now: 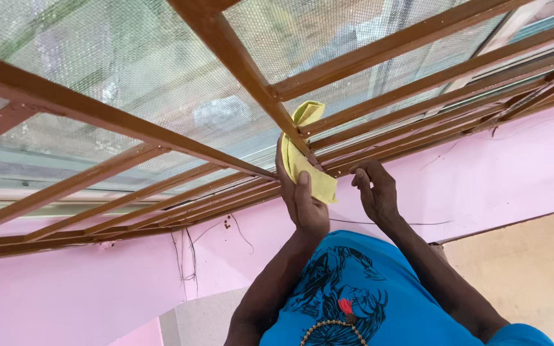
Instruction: The person wipes the metal window bars and the pink wall surface below them using a yellow sponge, moving the sponge across different bars and along the wall edge.
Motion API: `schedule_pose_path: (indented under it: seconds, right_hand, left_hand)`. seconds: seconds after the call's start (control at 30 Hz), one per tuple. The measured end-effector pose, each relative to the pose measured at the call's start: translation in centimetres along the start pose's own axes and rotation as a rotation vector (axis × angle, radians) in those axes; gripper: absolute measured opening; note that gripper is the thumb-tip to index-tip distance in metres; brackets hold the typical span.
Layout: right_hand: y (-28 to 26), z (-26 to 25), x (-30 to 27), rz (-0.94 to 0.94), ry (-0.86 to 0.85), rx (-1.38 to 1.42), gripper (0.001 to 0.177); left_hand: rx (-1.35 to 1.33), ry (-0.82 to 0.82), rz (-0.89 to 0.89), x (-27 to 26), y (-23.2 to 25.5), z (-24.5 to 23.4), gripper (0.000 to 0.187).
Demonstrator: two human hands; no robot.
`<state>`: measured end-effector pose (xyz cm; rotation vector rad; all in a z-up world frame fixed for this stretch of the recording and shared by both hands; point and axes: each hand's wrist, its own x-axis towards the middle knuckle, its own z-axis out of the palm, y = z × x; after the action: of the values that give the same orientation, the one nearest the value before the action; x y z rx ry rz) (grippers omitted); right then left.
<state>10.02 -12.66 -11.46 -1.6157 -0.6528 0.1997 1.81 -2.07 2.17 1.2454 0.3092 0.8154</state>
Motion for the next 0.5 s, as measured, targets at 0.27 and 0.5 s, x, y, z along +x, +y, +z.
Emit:
schedule_pose_path:
  seconds: [0.27,0.5]
  right_hand:
    - [1.3,1.0,0.6,-0.078,-0.018,-0.055,0.023]
    - [0.9,0.6,0.8,-0.067,-0.053,-0.176,0.016]
  left_hand:
    - [-0.070,-0.136,0.289,0.4,-1.4,-0.7,0.080]
    - [0.488,-0.250,0.252,2.2,-3.3,-4.8,0.066]
